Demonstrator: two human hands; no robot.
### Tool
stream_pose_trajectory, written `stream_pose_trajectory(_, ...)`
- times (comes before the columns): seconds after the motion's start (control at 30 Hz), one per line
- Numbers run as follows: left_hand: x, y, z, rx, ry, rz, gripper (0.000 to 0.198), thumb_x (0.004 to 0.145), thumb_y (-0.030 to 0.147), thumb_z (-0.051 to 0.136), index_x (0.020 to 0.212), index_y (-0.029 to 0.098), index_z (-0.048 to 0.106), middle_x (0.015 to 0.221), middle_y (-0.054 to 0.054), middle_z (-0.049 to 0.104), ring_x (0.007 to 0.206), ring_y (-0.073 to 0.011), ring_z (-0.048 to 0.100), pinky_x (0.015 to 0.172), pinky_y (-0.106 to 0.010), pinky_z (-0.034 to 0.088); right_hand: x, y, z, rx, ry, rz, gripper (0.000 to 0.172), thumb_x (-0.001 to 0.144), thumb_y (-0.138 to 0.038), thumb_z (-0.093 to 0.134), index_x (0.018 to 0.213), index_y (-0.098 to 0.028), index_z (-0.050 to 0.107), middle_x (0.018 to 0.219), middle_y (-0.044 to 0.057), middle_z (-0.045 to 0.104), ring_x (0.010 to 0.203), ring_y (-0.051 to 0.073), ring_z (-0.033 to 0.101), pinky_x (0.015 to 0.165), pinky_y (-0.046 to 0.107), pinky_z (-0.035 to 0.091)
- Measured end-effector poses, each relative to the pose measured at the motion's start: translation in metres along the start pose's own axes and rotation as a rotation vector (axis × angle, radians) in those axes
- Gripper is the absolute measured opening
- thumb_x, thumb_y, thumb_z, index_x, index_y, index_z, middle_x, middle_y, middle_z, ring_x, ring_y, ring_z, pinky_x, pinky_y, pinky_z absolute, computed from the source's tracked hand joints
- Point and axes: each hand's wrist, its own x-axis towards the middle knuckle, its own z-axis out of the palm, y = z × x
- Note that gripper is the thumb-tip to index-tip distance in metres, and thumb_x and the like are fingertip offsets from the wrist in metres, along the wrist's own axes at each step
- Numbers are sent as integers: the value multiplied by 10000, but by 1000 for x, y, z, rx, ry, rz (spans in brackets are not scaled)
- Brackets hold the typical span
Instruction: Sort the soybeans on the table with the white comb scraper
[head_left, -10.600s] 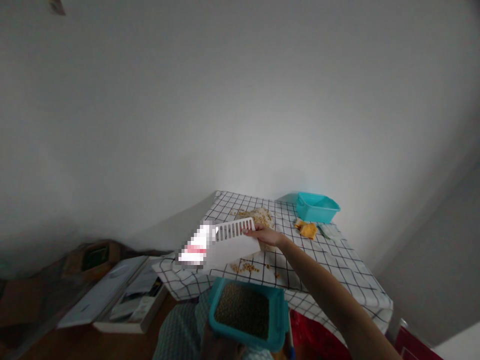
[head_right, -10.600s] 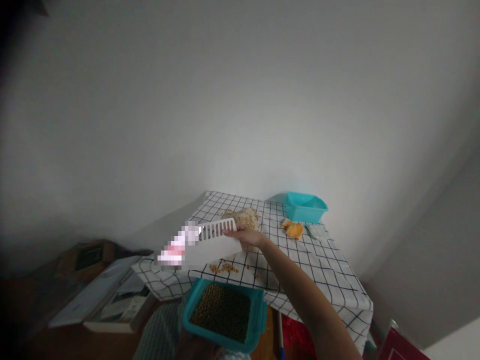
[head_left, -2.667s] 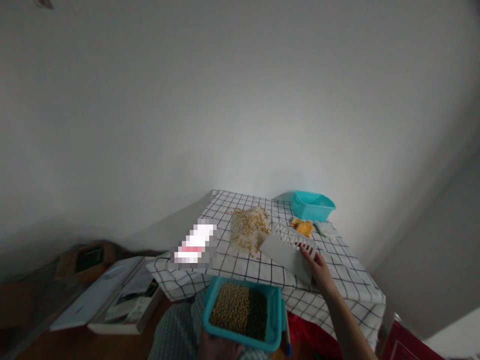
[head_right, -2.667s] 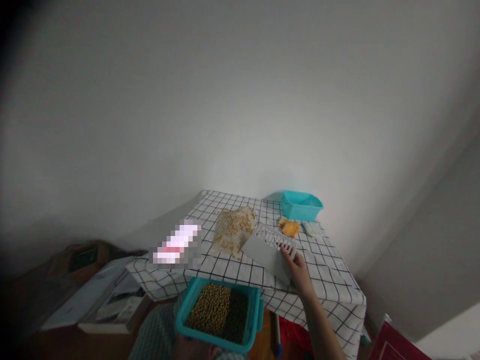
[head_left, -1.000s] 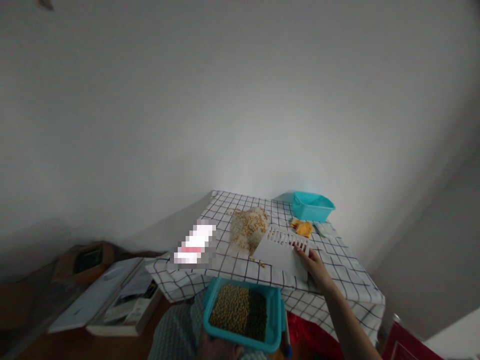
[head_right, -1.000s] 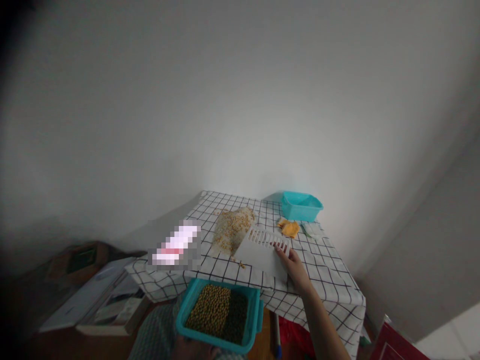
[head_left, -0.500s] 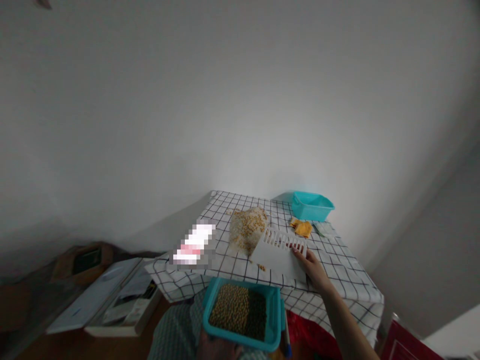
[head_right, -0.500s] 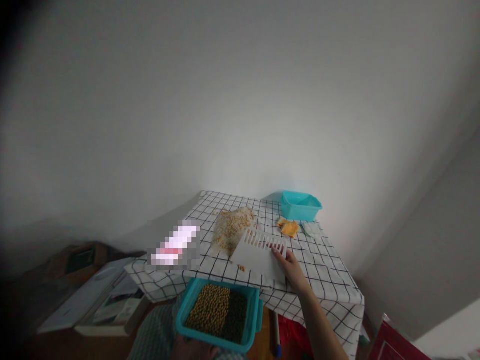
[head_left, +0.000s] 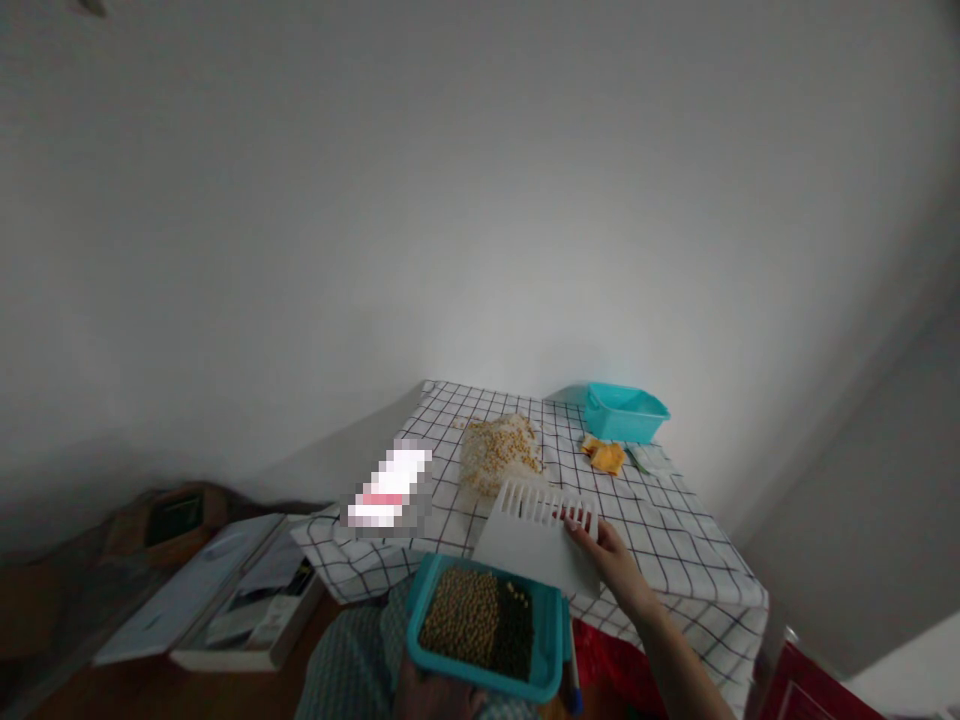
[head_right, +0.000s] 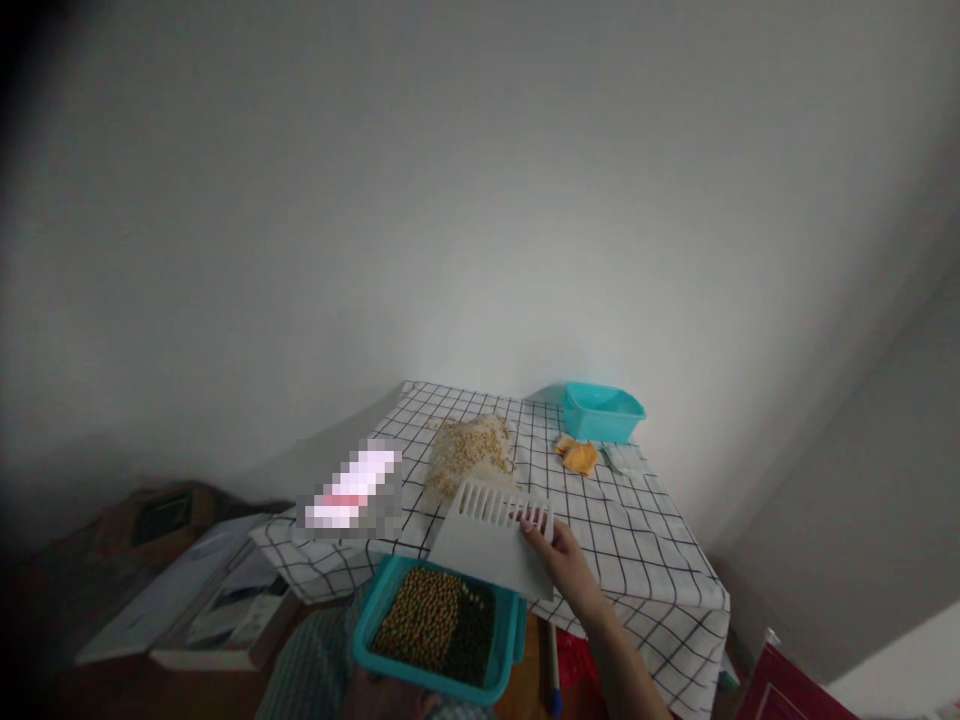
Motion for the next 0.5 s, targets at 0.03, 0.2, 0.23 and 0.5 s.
stream_pose_trajectory(0.03,0,0,0,-1,-7,0,474,765,524,455,1238,521,431,1281,59,587,1216,-311,483,1050,-579,208,-4,-3,4,-18,-53,-17,446,796,-546,615,1067,-201,697,1009,61,718,972,281,636,800,358,502)
stream_pose_trajectory(0.2,2,-2,7,6,-35,-31,460,748,510,464,1208,516,469,1354,104,507,1295,-290,395,1080,-543,133,-2,-12,0,-19,-89,-66,385,783,-520,651,1018,-222,717,1027,57,715,975,269,633,841,358,485)
stream_pose_trajectory(0.23,2,-2,8,2,-30,-27,457,749,517,458,1205,534,460,1358,111,498,1299,-274,393,1083,-532,136,4,-13,-6,17,-18,-72,386,778,-522,656,1022,-228,714,1047,58,711,1001,273,626,856,365,480)
stream_pose_trajectory(0.5,6,-10,17,-36,-52,-17,464,726,555,467,1189,584,438,1289,140,563,1224,-282,482,1088,-540,154,54,-15,-40,216,14,-112,408,756,-513,683,1053,-232,689,1073,63,702,983,262,633,891,399,465)
